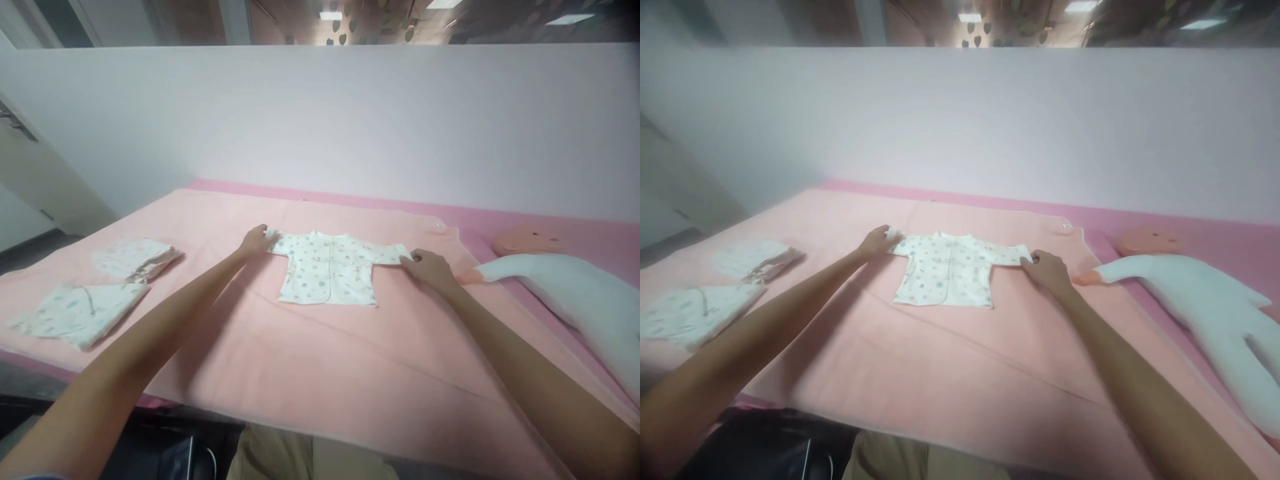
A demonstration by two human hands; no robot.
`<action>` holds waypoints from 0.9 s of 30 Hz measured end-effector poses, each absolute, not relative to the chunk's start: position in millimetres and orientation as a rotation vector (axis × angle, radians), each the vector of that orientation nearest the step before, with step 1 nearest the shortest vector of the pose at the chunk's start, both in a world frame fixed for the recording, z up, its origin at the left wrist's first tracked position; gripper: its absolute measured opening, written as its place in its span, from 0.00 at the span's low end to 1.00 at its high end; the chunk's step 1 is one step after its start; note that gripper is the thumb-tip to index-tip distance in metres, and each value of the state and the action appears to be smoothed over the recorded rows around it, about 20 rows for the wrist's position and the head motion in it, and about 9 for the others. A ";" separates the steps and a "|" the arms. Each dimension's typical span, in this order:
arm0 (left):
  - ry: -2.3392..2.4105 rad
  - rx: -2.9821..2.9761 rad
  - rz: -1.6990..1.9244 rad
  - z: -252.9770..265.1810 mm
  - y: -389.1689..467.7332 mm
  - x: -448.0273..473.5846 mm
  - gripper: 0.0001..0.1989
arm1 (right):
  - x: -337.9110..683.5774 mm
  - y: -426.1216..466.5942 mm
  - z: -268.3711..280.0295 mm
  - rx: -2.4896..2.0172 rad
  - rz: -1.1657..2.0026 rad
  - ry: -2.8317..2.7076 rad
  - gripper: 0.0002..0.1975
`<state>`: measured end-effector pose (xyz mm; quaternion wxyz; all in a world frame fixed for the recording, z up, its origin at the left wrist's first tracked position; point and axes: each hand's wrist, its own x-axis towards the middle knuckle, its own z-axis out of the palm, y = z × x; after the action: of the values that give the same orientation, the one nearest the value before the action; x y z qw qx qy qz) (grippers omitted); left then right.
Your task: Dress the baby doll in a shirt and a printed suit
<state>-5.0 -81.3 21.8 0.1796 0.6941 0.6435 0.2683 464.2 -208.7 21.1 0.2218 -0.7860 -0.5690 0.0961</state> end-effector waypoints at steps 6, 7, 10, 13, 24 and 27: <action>1.843 1.973 0.861 12.9 -78.5 7.6 0.24 | 464.1 -203.5 3.5 -2.185 0.268 -1.446 0.17; 1.852 1.984 0.856 12.8 -79.0 8.5 0.24 | 464.9 -204.1 2.1 -2.183 0.270 -1.450 0.17; 1.870 2.029 0.817 15.3 -82.8 9.8 0.22 | 466.6 -208.0 -1.8 -2.196 0.273 -1.486 0.16; 1.933 2.035 0.739 21.4 -95.3 9.8 0.24 | 460.8 -216.1 -2.2 -2.206 0.155 -1.506 0.20; 1.545 2.068 1.098 88.1 -387.3 -15.8 0.17 | 342.8 -392.3 72.0 -1.456 0.030 -1.777 0.16; 1.850 1.715 1.950 46.7 -442.1 -43.2 0.14 | 313.0 -453.1 57.5 -1.035 -0.029 -1.914 0.09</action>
<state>-43.2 -442.1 46.7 -0.0233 0.5377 0.5802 0.6113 313.0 -453.1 57.5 0.4641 -0.4214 -0.7790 -0.0117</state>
